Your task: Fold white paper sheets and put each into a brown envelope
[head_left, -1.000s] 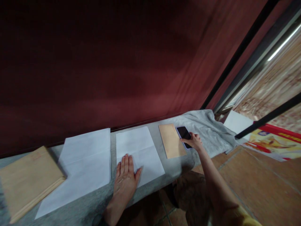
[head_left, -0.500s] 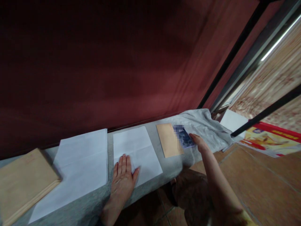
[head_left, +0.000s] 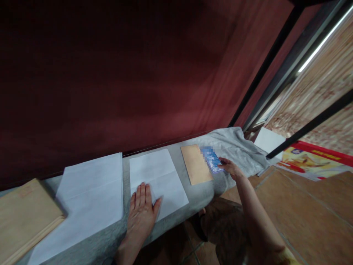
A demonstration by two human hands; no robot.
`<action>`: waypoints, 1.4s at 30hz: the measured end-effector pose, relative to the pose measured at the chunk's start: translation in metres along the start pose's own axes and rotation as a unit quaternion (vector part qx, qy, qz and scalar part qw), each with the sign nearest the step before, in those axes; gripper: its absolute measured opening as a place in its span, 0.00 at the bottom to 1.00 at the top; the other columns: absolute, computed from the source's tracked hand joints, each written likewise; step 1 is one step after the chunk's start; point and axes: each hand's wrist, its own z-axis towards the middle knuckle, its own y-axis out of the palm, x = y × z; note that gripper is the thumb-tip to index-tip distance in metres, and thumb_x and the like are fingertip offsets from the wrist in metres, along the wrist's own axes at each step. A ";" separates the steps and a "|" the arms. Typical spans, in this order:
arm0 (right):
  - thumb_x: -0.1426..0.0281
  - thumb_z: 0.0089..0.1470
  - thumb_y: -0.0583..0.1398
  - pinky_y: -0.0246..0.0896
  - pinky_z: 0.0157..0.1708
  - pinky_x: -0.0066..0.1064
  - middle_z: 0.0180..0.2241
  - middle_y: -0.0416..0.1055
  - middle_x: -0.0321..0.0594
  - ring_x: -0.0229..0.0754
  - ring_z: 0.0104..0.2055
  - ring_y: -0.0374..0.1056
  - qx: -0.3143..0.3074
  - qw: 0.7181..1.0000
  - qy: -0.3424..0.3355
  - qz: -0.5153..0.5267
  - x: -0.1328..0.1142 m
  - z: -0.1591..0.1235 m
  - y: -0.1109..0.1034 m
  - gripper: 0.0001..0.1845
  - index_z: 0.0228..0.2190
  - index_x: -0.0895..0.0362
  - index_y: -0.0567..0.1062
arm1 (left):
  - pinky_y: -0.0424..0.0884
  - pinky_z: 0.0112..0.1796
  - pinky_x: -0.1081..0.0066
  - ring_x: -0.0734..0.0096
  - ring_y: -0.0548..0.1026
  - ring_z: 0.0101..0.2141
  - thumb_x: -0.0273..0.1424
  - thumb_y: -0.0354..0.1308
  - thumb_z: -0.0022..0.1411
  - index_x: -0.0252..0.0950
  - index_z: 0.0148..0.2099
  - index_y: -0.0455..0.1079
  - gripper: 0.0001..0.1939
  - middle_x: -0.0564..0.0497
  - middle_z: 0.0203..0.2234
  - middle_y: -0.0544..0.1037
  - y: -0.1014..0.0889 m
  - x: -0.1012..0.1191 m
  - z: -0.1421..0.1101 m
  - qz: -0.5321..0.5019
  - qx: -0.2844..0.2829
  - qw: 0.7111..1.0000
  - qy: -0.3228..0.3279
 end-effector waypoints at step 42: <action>0.62 0.34 0.70 0.67 0.54 0.45 0.49 0.78 0.43 0.56 0.53 0.72 0.005 0.998 -0.044 0.038 0.038 0.014 -0.002 0.36 0.49 0.54 0.77 | 0.56 0.63 0.45 0.42 0.58 0.67 0.52 0.32 0.72 0.16 0.67 0.58 0.44 0.25 0.65 0.62 0.006 -0.005 -0.001 0.002 0.012 1.000 0.014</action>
